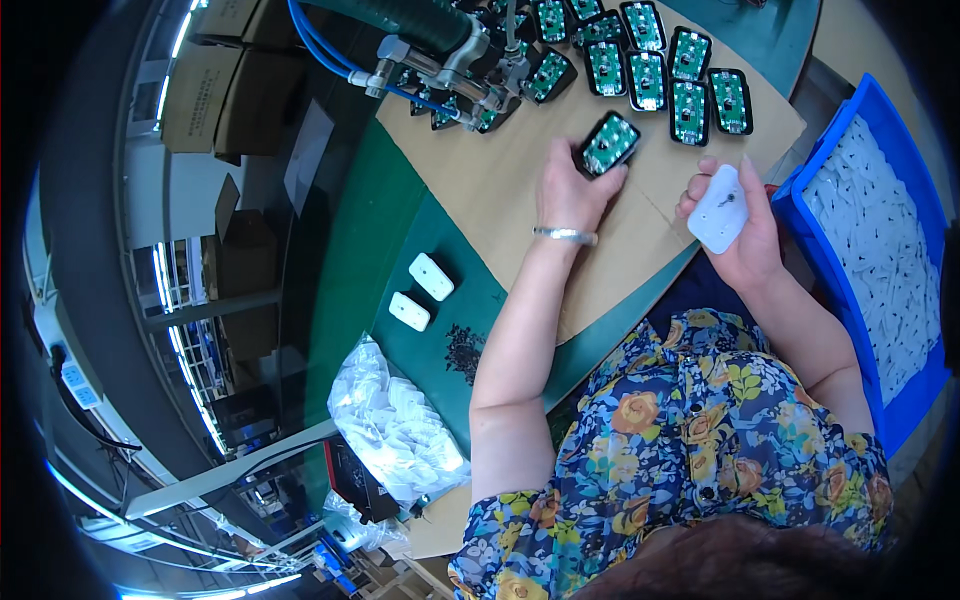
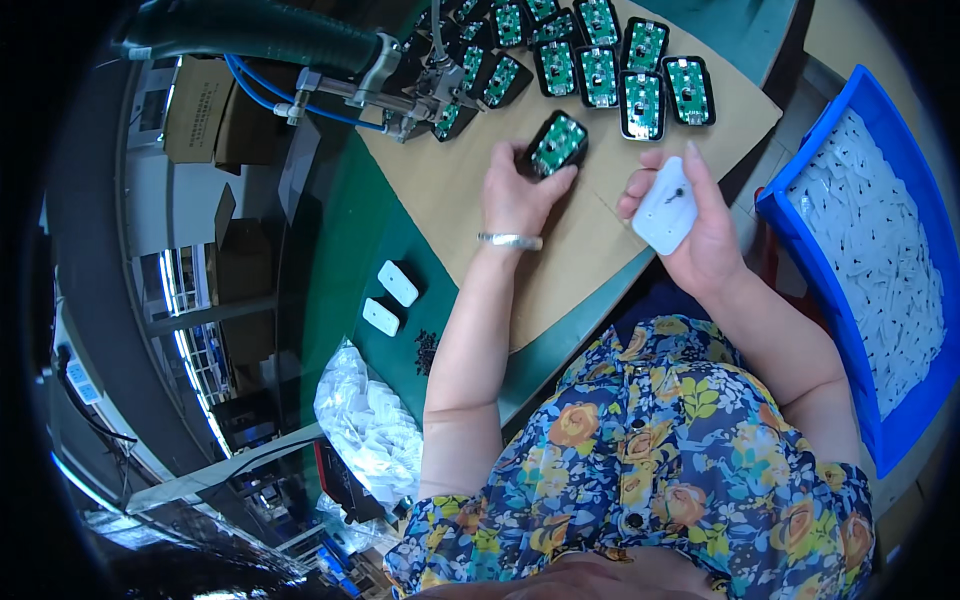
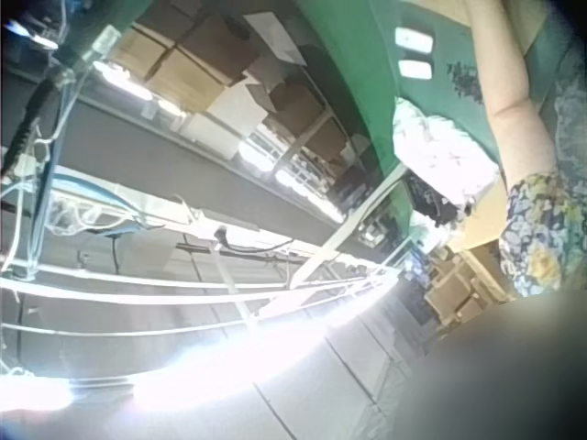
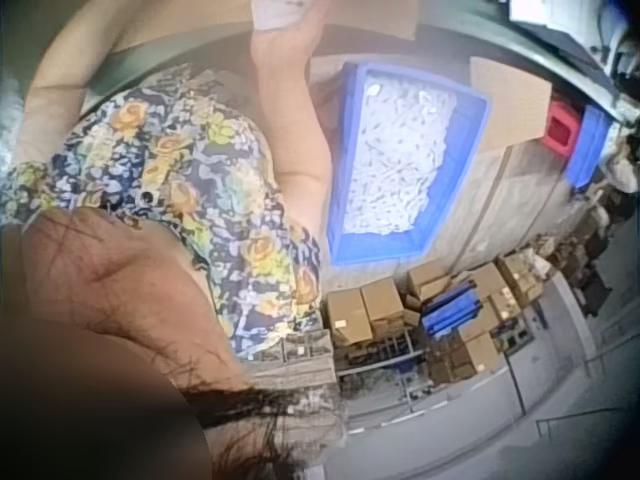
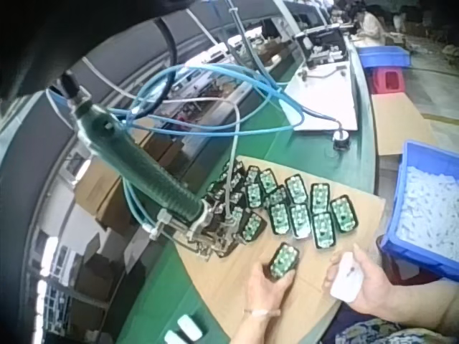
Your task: The person assembles small electronic devices by inserting green circuit boards into white plastic casings. They use a pneumatic tool to secure the components and place the finished units into a cardboard box.
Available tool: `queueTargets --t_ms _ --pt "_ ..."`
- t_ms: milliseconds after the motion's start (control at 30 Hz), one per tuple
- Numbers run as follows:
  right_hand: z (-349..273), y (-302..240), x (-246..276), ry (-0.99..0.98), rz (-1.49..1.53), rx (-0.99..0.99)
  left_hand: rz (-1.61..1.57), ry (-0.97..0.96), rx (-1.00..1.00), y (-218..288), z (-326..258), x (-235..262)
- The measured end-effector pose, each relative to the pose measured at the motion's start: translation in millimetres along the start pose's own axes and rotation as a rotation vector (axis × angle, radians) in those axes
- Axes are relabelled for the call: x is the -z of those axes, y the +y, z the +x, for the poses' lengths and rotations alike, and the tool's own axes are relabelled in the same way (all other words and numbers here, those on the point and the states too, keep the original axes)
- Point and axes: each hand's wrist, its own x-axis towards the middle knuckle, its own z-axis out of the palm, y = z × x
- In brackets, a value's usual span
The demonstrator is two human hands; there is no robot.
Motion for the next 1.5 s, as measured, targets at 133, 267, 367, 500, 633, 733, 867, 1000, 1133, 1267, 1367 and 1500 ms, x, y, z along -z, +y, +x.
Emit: queueTargets --t_ms 133,267,367,500,633,733,867,1000,1133,1267,1367,1500 --pt "6.5 15.1 -8.5 -0.032 0.060 -0.171 -0.944 -0.162 0.050 -12.6 -48.4 -9.4" --pt "-2.7 32.3 -14.0 -0.184 0.068 -0.243 -1.371 -0.235 0.220 -22.7 -87.7 -5.3" --pt "-7.2 34.8 -16.9 -0.196 0.052 -0.273 -1.512 -0.198 0.316 -21.1 -106.2 -4.1" --pt "-8.1 36.1 -18.2 -0.198 0.042 -0.310 -1.756 -0.255 0.482 -32.2 -111.2 -1.4" --pt "-5.0 37.2 -11.3 -0.196 0.015 -0.290 -1.829 -0.348 0.398 -30.9 -109.7 -2.8" --pt "-4.2 37.8 -8.0 -0.135 0.047 -0.358 -1.874 -0.426 0.337 -23.7 -114.4 2.9" --pt "-1.1 37.4 -5.5 -0.125 0.060 -0.303 -1.437 -0.056 0.233 -12.9 -114.0 4.5" --pt "-2.4 42.4 -14.5 -0.023 0.030 -0.344 -0.408 0.122 -0.163 8.8 -109.8 13.9" --pt "-3.6 42.8 -12.8 -0.096 0.055 -0.407 -0.096 0.146 -0.311 21.9 -102.7 11.3" --pt "-4.3 45.3 -16.9 -0.083 0.028 -0.411 -0.042 0.126 -0.332 19.2 -98.8 4.9" --pt "-3.1 50.5 -3.9 -0.191 -0.003 -0.393 -0.026 0.098 -0.328 19.0 -97.6 2.1" --pt "-4.9 49.6 -9.5 -0.091 -0.010 -0.340 -0.013 0.074 -0.355 16.7 -95.1 -1.0"
